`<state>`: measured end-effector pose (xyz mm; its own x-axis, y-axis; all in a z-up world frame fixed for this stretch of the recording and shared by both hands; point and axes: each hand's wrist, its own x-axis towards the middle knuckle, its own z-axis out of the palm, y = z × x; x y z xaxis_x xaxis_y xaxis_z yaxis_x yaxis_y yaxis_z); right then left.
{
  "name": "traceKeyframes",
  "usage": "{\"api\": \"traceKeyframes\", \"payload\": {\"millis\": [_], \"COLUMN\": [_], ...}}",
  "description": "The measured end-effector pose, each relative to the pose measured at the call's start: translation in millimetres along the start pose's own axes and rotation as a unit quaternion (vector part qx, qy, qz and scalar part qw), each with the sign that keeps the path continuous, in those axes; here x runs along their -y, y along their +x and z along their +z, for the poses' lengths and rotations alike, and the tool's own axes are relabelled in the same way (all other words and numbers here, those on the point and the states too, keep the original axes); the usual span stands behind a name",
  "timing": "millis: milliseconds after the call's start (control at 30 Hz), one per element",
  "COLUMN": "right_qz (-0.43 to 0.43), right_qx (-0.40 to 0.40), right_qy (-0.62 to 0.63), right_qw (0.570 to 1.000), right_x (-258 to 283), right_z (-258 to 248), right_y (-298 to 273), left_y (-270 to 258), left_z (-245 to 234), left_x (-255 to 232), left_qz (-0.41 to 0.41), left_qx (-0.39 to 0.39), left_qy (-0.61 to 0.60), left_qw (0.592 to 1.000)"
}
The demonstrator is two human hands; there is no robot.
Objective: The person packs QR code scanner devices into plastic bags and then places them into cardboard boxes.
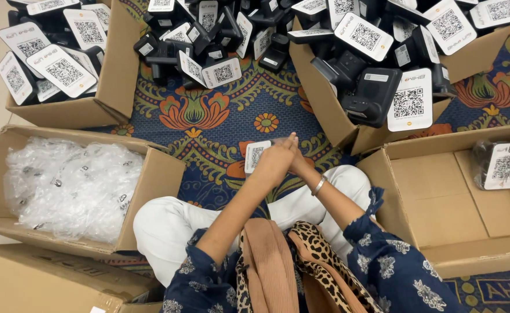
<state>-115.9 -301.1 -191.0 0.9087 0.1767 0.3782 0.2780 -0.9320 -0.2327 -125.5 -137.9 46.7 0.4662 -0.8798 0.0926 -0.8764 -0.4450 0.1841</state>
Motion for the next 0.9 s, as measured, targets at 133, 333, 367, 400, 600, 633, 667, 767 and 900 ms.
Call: {"api": "traceKeyframes", "payload": {"millis": [133,333,367,400,600,633,667,767,900], "right_qz": [0.055,0.045,0.143,0.142,-0.049,-0.077,-0.106,-0.094,-0.137], "right_qx": [0.164,0.348,0.375,0.375,0.438,0.411,0.384,0.327,0.26], "right_qy": [0.18,0.317,0.385,0.386,0.016,0.009,0.002,-0.007,-0.08], "right_qw": [0.968,0.881,0.831,0.831,0.898,0.908,0.917,0.94,0.952], "right_x": [3.2,-6.8,6.9,15.8,52.6,57.2,61.9,61.9,43.6], "right_z": [-23.0,-9.0,-28.6,-56.9,-175.8,-183.3,-190.6,-202.1,-221.9], "right_y": [54.2,103.8,112.4,116.7,115.7,109.8,103.5,91.8,86.7], "left_y": [0.6,15.0,17.8,12.4,-13.7,-11.0,-8.4,10.7,52.0], "left_z": [37.8,67.5,97.3,108.4,-24.9,-36.0,-46.8,-18.5,41.1], "left_x": [34.7,74.3,93.5,109.3,102.7,101.6,100.3,112.8,161.9], "left_qz": [-0.082,-0.286,-0.299,-0.3,-0.229,-0.15,-0.07,0.089,0.089], "left_qx": [-0.09,-0.132,-0.128,-0.127,0.045,0.067,0.087,0.075,0.089], "left_qy": [-0.133,-0.348,-0.364,-0.363,-0.137,-0.036,0.065,0.222,0.281], "left_qw": [0.984,0.883,0.873,0.873,0.963,0.986,0.992,0.968,0.952]}}
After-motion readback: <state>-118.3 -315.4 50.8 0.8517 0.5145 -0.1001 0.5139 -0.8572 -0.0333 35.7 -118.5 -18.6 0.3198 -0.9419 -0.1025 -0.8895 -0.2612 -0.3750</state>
